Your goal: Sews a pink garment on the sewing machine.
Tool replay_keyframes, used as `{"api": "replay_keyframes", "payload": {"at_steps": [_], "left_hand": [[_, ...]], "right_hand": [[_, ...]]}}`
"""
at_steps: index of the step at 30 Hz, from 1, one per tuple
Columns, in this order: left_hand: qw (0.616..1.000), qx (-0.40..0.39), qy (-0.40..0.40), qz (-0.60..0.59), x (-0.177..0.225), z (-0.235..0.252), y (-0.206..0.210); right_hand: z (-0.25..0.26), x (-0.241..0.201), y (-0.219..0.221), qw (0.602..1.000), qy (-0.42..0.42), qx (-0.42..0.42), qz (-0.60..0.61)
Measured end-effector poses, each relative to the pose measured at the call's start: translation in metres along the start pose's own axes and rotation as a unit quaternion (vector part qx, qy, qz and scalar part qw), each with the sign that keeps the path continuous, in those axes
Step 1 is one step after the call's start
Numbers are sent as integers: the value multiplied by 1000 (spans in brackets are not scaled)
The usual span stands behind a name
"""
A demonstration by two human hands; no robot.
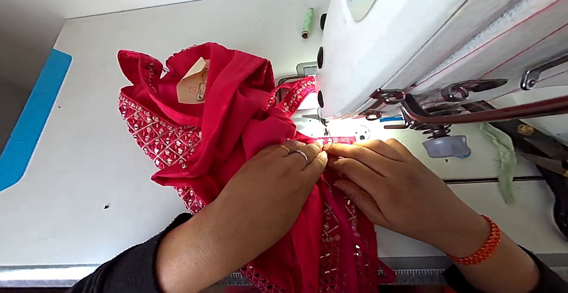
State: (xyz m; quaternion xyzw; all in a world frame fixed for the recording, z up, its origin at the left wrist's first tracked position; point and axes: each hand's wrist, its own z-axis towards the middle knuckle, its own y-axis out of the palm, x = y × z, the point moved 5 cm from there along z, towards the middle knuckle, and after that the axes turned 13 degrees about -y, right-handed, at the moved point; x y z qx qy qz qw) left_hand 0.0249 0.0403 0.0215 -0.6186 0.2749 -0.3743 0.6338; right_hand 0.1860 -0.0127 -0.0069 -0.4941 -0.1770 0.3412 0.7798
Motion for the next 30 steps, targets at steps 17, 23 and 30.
{"api": "replay_keyframes", "payload": {"at_steps": [17, 23, 30], "left_hand": [[1000, -4, -25, -3, 3, 21, 1], [999, -1, -30, -18, -1, 23, 1], [999, -1, -33, -10, -1, 24, 1]], "right_hand": [[-8, 30, 0, 999, 23, 5, 33], [-8, 33, 1, 998, 40, 24, 42], [-7, 37, 3, 996, 64, 23, 61]]}}
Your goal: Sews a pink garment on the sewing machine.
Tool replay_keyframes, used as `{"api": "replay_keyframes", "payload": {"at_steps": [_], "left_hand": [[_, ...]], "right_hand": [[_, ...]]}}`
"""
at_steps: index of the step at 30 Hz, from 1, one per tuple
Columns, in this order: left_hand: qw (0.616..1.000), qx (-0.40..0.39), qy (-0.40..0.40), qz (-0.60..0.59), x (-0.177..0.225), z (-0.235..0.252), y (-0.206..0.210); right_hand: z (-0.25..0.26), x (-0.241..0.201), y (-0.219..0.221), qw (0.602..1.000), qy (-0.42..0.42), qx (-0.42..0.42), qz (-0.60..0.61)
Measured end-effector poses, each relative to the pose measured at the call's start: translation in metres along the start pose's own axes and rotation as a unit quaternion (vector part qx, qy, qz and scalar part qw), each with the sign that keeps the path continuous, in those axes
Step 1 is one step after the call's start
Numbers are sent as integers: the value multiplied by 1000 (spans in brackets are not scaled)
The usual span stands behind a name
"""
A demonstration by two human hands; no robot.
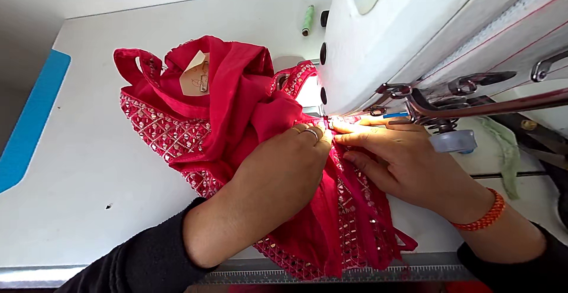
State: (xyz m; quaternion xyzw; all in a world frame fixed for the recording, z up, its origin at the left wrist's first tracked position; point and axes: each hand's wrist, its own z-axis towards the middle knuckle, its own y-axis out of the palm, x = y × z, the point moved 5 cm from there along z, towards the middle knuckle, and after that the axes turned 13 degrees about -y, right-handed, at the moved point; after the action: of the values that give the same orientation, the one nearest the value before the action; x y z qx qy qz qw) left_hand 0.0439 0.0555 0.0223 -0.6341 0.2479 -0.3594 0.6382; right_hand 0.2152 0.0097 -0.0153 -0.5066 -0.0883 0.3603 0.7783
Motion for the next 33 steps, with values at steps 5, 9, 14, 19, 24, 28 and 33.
{"api": "replay_keyframes", "payload": {"at_steps": [5, 9, 14, 19, 24, 28, 33], "left_hand": [[1000, -2, 6, 5, 0, -1, 1], [1000, -3, 2, 14, 0, -1, 1], [1000, 14, 11, 15, -1, -2, 0], [999, 16, 23, 29, 0, -4, 3], [999, 18, 23, 39, 1, -4, 2], [999, 22, 26, 41, 1, -3, 2], [998, 27, 28, 46, 2, -4, 2]], "right_hand": [[-1, 1, -1, 1000, 6, 1, -1], [0, -1, -2, 1000, 5, -4, -18], [-1, -3, -4, 1000, 14, -6, -27], [-1, -2, -3, 999, 15, -2, -36], [-2, -2, -3, 999, 17, 1, -32], [-2, -2, -2, 999, 24, 1, -31], [-2, -1, -1, 999, 26, -2, -37]]}}
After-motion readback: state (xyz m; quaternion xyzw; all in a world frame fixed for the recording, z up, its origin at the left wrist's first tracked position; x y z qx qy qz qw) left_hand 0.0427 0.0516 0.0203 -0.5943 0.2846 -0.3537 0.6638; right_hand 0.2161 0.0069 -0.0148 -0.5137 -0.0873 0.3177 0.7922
